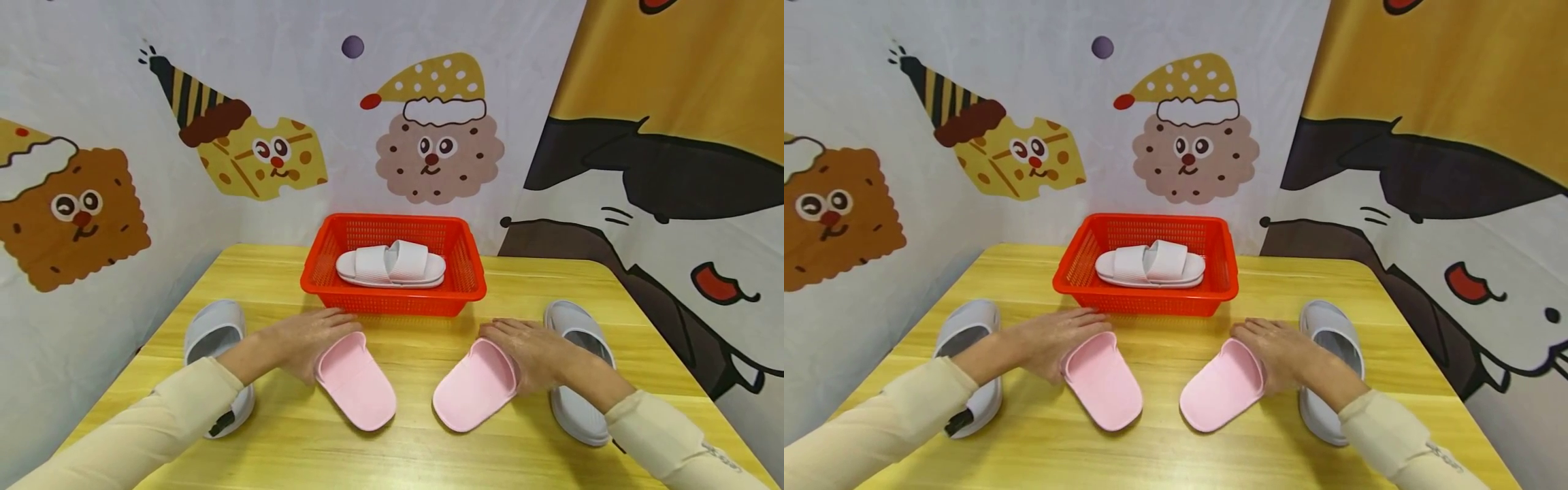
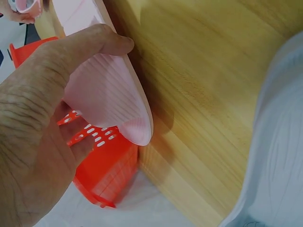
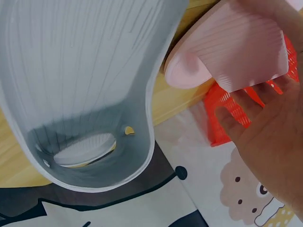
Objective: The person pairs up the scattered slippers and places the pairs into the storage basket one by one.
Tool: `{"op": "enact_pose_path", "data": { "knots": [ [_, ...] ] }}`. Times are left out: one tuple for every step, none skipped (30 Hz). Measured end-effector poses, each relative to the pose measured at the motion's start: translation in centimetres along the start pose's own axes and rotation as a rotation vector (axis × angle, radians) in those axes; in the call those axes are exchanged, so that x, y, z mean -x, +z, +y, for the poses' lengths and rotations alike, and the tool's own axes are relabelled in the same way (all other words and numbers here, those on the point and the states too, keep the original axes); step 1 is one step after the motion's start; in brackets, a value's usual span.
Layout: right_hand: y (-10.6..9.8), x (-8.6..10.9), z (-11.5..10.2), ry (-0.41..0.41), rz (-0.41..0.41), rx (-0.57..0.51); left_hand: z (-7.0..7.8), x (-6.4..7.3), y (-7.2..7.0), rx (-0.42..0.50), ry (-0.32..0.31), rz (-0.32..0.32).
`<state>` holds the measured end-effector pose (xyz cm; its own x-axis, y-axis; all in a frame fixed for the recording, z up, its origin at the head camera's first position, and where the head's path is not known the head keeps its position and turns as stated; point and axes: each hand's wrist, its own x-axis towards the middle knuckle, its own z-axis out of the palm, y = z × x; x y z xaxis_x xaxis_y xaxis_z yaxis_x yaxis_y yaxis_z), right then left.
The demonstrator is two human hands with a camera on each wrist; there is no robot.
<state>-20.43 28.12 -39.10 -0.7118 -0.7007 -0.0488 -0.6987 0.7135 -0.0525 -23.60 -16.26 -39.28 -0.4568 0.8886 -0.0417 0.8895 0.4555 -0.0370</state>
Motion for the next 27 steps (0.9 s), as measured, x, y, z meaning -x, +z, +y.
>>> {"op": "enact_pose_path", "data": {
  "knots": [
    [-0.1,0.0,-0.1,0.005,-0.002,-0.009,0.0,0.0,0.0,0.002,-0.003,0.001],
    [-0.1,0.1,-0.1,0.012,-0.002,-0.017,0.0,0.0,0.0,0.003,-0.005,0.003],
    [-0.2,0.1,-0.2,0.016,0.003,-0.029,0.0,0.0,0.0,0.005,-0.008,0.005],
    [-0.3,0.1,-0.3,0.020,0.007,-0.038,0.0,0.1,0.1,0.007,-0.012,0.007],
    [-0.3,0.0,-0.3,0.021,0.015,-0.048,0.1,0.1,0.2,0.009,-0.016,0.009],
    [-0.4,0.0,-0.3,0.024,0.022,-0.055,0.1,0.1,0.2,0.012,-0.021,0.010],
    [-0.4,-0.1,-0.4,0.023,0.032,-0.059,0.1,0.2,0.3,0.017,-0.027,0.010],
    [-0.5,-0.1,-0.4,0.020,0.043,-0.064,0.1,0.2,0.3,0.024,-0.033,0.010],
    [-0.5,-0.1,-0.5,0.014,0.055,-0.067,0.1,0.2,0.3,0.034,-0.039,0.011],
    [-0.5,-0.1,-0.5,0.008,0.065,-0.067,0.1,0.2,0.3,0.041,-0.043,0.012],
    [-0.6,-0.1,-0.6,0.003,0.075,-0.066,0.1,0.2,0.3,0.049,-0.045,0.020],
    [-0.6,-0.1,-0.7,-0.001,0.083,-0.063,0.2,0.1,0.3,0.056,-0.049,0.026],
    [-0.7,-0.1,-0.8,-0.005,0.090,-0.060,0.2,0.1,0.3,0.063,-0.051,0.032],
    [-0.7,-0.2,-0.9,-0.006,0.094,-0.059,0.2,0.1,0.3,0.067,-0.052,0.039],
    [-0.8,-0.2,-1.0,-0.010,0.099,-0.058,0.3,0.0,0.3,0.071,-0.051,0.049],
    [-0.8,-0.2,-1.1,-0.006,0.099,-0.057,0.3,0.0,0.2,0.076,-0.050,0.057],
    [-0.9,-0.3,-1.2,0.001,0.097,-0.057,0.4,-0.1,0.2,0.076,-0.052,0.062],
    [-1.0,-0.3,-1.3,0.007,0.096,-0.056,0.4,-0.1,0.2,0.075,-0.055,0.063],
    [-1.0,-0.4,-1.5,0.012,0.095,-0.055,0.5,-0.2,0.2,0.072,-0.057,0.067],
    [-1.0,-0.4,-1.6,0.017,0.096,-0.055,0.6,-0.2,0.2,0.066,-0.059,0.075],
    [-1.1,-0.5,-1.7,0.020,0.098,-0.053,0.7,-0.3,0.2,0.058,-0.062,0.083],
    [-1.1,-0.5,-1.8,0.025,0.099,-0.048,0.8,-0.3,0.2,0.050,-0.065,0.088],
    [-1.1,-0.5,-1.9,0.023,0.104,-0.048,0.8,-0.4,0.2,0.041,-0.068,0.095],
    [-1.0,-0.6,-1.9,0.022,0.110,-0.047,0.8,-0.4,0.2,0.038,-0.068,0.108],
    [-1.0,-0.6,-2.0,0.021,0.114,-0.043,0.9,-0.4,0.3,0.035,-0.069,0.122],
    [-1.0,-0.6,-2.1,0.020,0.120,-0.042,0.9,-0.4,0.3,0.038,-0.067,0.136],
    [-0.9,-0.6,-2.1,0.019,0.127,-0.040,0.9,-0.4,0.3,0.041,-0.067,0.148]
  ]
}}
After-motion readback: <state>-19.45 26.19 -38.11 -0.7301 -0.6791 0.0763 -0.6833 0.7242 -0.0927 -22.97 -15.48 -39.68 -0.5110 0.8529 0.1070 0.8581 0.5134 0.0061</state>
